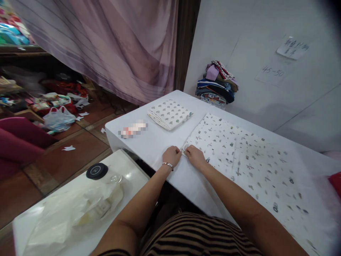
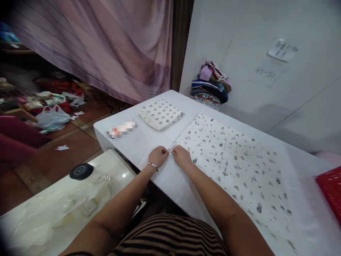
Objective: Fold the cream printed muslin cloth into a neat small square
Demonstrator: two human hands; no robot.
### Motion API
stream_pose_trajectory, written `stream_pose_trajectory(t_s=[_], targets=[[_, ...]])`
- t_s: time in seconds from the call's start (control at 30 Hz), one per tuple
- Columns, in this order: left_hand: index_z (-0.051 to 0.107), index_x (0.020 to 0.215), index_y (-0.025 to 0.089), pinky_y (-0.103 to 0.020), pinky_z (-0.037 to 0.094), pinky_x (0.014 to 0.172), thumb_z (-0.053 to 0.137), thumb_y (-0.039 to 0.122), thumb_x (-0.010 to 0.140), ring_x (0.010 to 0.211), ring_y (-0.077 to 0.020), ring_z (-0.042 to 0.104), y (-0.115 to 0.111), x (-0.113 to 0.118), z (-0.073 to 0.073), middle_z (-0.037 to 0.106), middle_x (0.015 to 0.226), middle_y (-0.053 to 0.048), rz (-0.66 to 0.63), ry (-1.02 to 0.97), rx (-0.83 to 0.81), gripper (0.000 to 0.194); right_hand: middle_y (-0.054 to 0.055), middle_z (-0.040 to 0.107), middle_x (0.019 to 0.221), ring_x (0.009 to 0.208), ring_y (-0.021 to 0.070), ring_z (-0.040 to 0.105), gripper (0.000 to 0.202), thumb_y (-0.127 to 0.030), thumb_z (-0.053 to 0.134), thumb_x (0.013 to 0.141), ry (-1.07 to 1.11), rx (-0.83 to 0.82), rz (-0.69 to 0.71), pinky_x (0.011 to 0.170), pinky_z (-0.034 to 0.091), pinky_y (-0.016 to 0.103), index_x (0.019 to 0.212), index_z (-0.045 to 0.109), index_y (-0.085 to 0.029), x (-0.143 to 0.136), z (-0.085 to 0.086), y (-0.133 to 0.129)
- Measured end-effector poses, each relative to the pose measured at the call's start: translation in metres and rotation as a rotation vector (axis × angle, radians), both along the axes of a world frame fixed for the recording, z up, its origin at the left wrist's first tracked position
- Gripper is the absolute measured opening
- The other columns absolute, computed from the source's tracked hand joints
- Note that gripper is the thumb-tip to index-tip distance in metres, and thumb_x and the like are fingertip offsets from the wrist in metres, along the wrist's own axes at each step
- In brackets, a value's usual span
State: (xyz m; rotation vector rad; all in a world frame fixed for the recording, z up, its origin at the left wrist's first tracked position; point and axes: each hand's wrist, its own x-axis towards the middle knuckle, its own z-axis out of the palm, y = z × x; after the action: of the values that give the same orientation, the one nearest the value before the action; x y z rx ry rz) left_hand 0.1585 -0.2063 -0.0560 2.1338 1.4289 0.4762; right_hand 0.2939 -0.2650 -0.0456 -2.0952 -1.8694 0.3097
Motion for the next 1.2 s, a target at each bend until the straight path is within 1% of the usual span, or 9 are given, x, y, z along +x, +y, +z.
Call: stream_pose_trajectory(t_s=[0.13, 0.33, 0.43, 0.53, 0.67, 0.8, 0.97, 1.07, 1.2], targets=[[0.063, 0.07, 0.021, -0.026, 0.038, 0.062, 0.055, 0.029, 0.073, 0.074, -0.0152, 0.057, 0.003, -0.001, 0.003, 0.066, 0.077, 0.0, 0.027, -0.027, -0.06, 0.012, 0.001, 0.057, 0.087, 0.081, 0.0126, 0.052, 0.017, -0.025, 0.044, 0.09, 0.125, 0.091, -0.039, 0.07, 0.036, 0.023, 0.081, 0.057, -0.02, 0.005, 0.0, -0.004], [0.063, 0.066, 0.019, -0.023, 0.039, 0.06, 0.059, 0.023, 0.067, 0.066, -0.0128, 0.057, 0.01, 0.005, 0.001, 0.065, 0.068, 0.001, 0.056, -0.221, -0.232, 0.006, 0.002, 0.057, 0.089, 0.084, 0.0147, 0.051, 0.014, -0.032, 0.05, 0.085, 0.07, 0.053, 0.032, 0.066, 0.034, 0.024, 0.081, 0.057, -0.02, -0.002, 0.0, -0.006], [0.064, 0.067, 0.018, -0.023, 0.04, 0.059, 0.058, 0.025, 0.069, 0.06, -0.0119, 0.055, 0.014, 0.006, -0.001, 0.061, 0.059, 0.002, 0.035, -0.331, -0.296, 0.009, 0.002, 0.058, 0.085, 0.079, 0.0145, 0.051, 0.012, -0.029, 0.051, 0.083, 0.114, 0.075, -0.026, 0.064, 0.034, 0.024, 0.079, 0.057, -0.02, -0.001, -0.002, -0.004], [0.066, 0.074, 0.018, -0.023, 0.042, 0.059, 0.054, 0.032, 0.076, 0.058, -0.012, 0.056, 0.017, 0.002, 0.0, 0.061, 0.058, 0.002, 0.041, -0.376, -0.303, 0.018, 0.0, 0.058, 0.075, 0.07, 0.0134, 0.051, 0.015, -0.027, 0.048, 0.083, 0.274, 0.132, -0.131, 0.063, 0.035, 0.024, 0.076, 0.058, -0.02, 0.007, -0.004, -0.001], [0.067, 0.079, 0.022, -0.025, 0.043, 0.069, 0.053, 0.035, 0.079, 0.076, -0.0145, 0.059, 0.014, -0.004, 0.004, 0.067, 0.083, -0.001, 0.04, -0.16, -0.139, 0.019, -0.002, 0.058, 0.07, 0.067, 0.0136, 0.051, 0.017, -0.032, 0.049, 0.081, 0.405, 0.211, -0.168, 0.062, 0.036, 0.024, 0.073, 0.058, -0.02, 0.016, -0.003, 0.0], [0.064, 0.081, 0.021, -0.029, 0.044, 0.072, 0.052, 0.045, 0.079, 0.091, -0.02, 0.058, 0.005, 0.005, 0.005, 0.062, 0.097, -0.006, -0.046, 0.118, 0.01, 0.028, -0.001, 0.058, 0.072, 0.067, 0.0132, 0.049, 0.017, -0.031, 0.049, 0.081, 0.339, 0.223, -0.133, 0.062, 0.035, 0.024, 0.072, 0.057, -0.02, 0.015, 0.0, 0.0], [0.06, 0.085, 0.018, -0.031, 0.046, 0.076, 0.052, 0.032, 0.078, 0.097, -0.0221, 0.058, 0.002, 0.022, 0.007, 0.061, 0.101, -0.01, -0.12, 0.238, 0.028, 0.018, 0.0, 0.055, 0.076, 0.069, 0.0127, 0.049, 0.015, -0.029, 0.047, 0.083, 0.199, 0.204, -0.099, 0.062, 0.034, 0.024, 0.074, 0.055, -0.02, 0.01, 0.007, -0.002], [0.059, 0.078, 0.018, -0.032, 0.047, 0.074, 0.052, 0.024, 0.075, 0.088, -0.0218, 0.061, 0.01, 0.021, 0.009, 0.065, 0.09, -0.009, -0.07, 0.156, -0.042, 0.01, 0.0, 0.054, 0.078, 0.072, 0.0128, 0.049, 0.015, -0.028, 0.046, 0.085, 0.114, 0.203, -0.074, 0.062, 0.033, 0.024, 0.074, 0.053, -0.02, 0.008, 0.014, -0.005], [0.055, 0.068, 0.017, -0.027, 0.049, 0.063, 0.057, 0.018, 0.07, 0.071, -0.0177, 0.064, 0.022, 0.01, 0.007, 0.064, 0.065, -0.003, 0.096, -0.24, -0.35, 0.003, 0.002, 0.055, 0.081, 0.077, 0.0144, 0.05, 0.015, -0.025, 0.045, 0.087, -0.041, 0.169, -0.01, 0.063, 0.033, 0.025, 0.074, 0.052, -0.02, 0.002, 0.022, -0.009]])
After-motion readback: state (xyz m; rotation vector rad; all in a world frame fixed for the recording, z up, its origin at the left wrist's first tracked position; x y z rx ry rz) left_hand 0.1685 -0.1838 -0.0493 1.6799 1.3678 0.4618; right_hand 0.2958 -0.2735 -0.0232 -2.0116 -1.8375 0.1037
